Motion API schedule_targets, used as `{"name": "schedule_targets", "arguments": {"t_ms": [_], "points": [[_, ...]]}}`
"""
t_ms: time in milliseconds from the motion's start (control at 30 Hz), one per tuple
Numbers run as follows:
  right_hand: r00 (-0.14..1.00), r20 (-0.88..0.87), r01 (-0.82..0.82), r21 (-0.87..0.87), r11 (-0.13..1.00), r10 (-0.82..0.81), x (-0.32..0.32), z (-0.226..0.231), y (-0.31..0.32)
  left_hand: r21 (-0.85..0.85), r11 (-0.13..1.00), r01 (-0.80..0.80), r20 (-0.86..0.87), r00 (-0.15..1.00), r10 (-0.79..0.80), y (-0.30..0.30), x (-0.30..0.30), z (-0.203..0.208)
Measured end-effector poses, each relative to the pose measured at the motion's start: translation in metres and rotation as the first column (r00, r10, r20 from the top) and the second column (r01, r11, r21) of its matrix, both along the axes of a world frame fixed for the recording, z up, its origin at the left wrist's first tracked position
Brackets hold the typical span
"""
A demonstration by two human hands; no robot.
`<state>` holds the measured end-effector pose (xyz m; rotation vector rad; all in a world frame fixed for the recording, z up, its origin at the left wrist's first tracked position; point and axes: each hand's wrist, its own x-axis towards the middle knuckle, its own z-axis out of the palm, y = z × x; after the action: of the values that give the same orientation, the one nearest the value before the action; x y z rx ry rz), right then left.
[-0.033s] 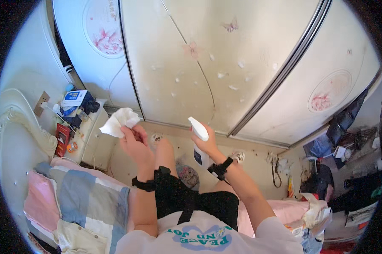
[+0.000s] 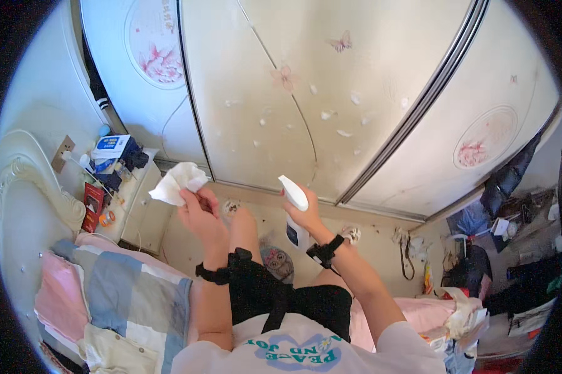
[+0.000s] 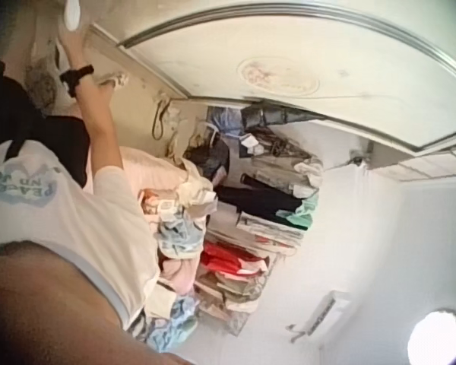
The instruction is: The person wipes the exterior sliding doors of a wardrobe using a spray bottle and a cloth.
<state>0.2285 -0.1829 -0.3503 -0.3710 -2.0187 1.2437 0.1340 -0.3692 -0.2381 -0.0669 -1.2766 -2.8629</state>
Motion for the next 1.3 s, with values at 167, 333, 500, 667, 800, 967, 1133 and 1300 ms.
{"name": "schedule_targets", "arguments": {"t_ms": [167,333,500,667,800,967,1133,1300], "points": [[0.998,-0.065,-0.018,0.03,0.999,0.02,-0.008,0.02,0.003,0.021,1.0,0.021,-0.115,0.993,-0.018,-0.01,-0.003,-0.001],[0.969,-0.246,-0.007,-0.041,0.999,-0.004,-0.024,0.091,0.002,-0.084,0.996,0.013,-0.046,0.999,-0.016,-0.008,0.0,0.005],[0.942,-0.322,0.095,-0.008,0.995,-0.092,-0.02,0.14,0.001,0.024,0.999,-0.026,-0.045,0.999,0.027,-0.005,-0.004,0.0],[0.903,-0.401,0.154,-0.031,0.988,-0.153,-0.012,0.156,-0.002,0.066,0.997,-0.025,-0.093,0.995,0.032,-0.004,-0.003,0.001],[0.91,-0.384,0.152,-0.035,0.988,-0.154,0.001,0.162,0.007,0.049,0.998,-0.034,-0.02,0.999,0.035,-0.002,0.002,0.003],[0.83,-0.443,0.254,-0.238,0.937,-0.338,0.024,0.157,0.026,0.018,1.0,-0.01,-0.015,1.0,0.011,-0.004,-0.008,-0.013],[0.773,-0.402,0.437,-0.223,0.871,-0.491,0.076,0.118,0.079,-0.047,0.997,-0.054,-0.011,0.998,0.054,0.0,-0.005,-0.011],[0.609,-0.409,0.689,-0.15,0.709,-0.679,0.15,0.058,0.13,-0.037,0.997,0.072,-0.07,0.995,-0.074,0.011,-0.003,-0.029]]}}
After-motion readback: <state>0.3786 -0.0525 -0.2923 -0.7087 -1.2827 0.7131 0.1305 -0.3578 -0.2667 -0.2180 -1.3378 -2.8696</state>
